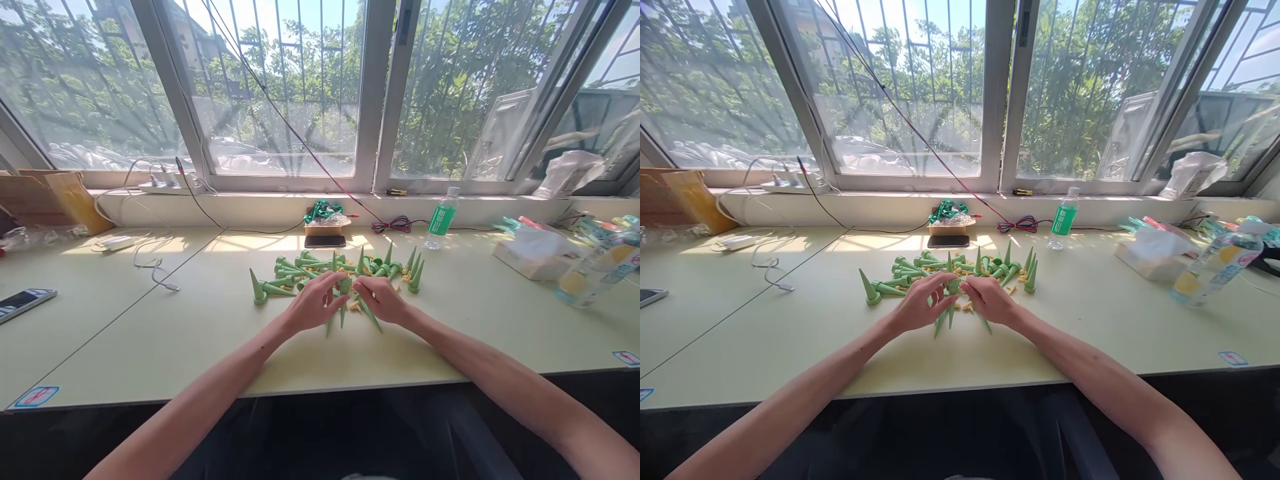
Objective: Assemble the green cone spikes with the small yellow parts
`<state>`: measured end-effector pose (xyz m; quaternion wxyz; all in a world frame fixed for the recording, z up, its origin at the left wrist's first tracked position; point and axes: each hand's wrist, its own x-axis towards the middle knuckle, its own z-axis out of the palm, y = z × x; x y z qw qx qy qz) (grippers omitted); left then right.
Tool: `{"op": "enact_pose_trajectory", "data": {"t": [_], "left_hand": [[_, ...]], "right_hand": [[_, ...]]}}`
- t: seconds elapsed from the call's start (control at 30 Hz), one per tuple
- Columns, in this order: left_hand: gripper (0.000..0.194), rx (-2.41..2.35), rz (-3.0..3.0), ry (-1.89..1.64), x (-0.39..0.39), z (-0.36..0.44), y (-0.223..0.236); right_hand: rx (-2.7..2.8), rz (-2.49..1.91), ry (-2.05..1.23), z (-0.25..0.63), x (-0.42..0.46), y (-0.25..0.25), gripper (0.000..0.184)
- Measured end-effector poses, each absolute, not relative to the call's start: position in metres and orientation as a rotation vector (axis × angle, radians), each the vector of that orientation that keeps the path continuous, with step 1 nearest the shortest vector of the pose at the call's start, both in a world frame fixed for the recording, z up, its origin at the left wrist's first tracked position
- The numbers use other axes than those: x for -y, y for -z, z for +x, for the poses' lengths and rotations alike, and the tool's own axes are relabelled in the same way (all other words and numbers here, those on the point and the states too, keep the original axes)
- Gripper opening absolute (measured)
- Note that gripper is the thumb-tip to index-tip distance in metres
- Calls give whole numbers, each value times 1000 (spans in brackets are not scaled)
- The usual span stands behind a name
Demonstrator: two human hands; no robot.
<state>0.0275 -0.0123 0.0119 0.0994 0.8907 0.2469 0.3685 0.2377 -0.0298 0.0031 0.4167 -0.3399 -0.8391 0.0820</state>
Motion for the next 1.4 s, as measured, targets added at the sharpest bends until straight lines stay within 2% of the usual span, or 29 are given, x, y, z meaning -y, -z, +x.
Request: {"op": "enact_pose_trajectory", "data": {"t": [0.4, 0.6, 0.67, 0.8, 1.0, 1.17, 1.4], "left_hand": [[23, -728, 2659, -1169, 10, 27, -9], [24, -658, 2669, -1211, 12, 28, -10], [23, -638, 2680, -1215, 11, 28, -10], [16, -656, 2677, -1241, 11, 28, -11], [12, -716, 2591, -1246, 10, 29, -13], [14, -810, 2466, -1287, 8, 29, -12], [16, -822, 2463, -1233, 8, 28, -10]], "right_hand": [[2073, -857, -345, 235, 32, 0, 39], [1769, -893, -1054, 230, 34, -1, 45], [1724, -875, -1151, 229, 34, -1, 46], [1708, -904, -1024, 227, 34, 0, 42], [1813, -936, -716, 228, 39, -4, 22], [1942, -935, -463, 233, 37, -6, 24], [1979, -912, -428, 234, 32, -1, 15]]}}
